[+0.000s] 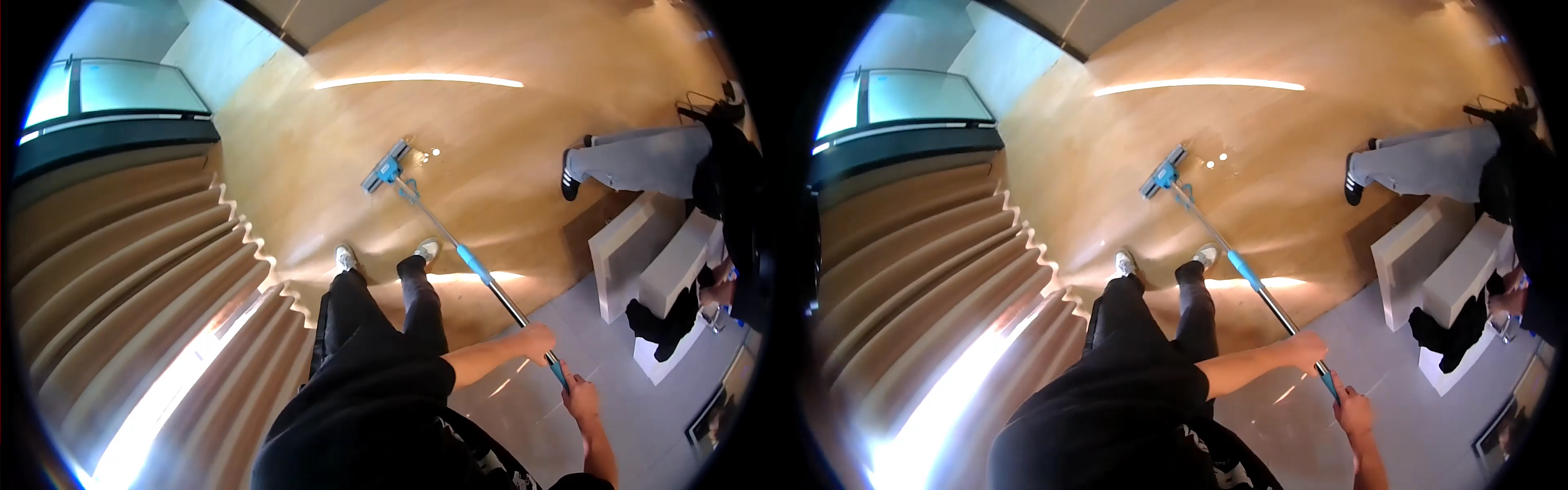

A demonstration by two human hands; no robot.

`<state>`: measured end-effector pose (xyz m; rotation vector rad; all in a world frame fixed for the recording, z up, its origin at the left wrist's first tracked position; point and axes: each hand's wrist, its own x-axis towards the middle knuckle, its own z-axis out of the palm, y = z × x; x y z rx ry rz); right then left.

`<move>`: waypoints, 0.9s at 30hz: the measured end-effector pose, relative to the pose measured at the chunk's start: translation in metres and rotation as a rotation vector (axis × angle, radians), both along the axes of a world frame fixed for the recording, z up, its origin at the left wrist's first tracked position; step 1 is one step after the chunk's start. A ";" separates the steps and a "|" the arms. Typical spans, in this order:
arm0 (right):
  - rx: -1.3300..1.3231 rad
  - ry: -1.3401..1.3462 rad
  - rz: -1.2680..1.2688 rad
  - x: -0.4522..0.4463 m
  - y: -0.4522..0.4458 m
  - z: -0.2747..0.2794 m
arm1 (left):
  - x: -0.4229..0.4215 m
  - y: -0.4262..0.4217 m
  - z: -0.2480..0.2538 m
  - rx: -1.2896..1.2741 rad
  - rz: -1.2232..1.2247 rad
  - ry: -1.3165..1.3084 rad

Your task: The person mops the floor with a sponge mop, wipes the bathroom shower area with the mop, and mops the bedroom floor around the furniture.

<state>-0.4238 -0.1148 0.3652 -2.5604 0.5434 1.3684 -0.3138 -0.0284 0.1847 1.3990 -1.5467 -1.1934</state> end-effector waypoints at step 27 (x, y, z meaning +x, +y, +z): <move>0.237 -0.238 -0.341 0.531 0.514 -0.117 | 0.629 0.512 -0.192 0.682 1.351 1.293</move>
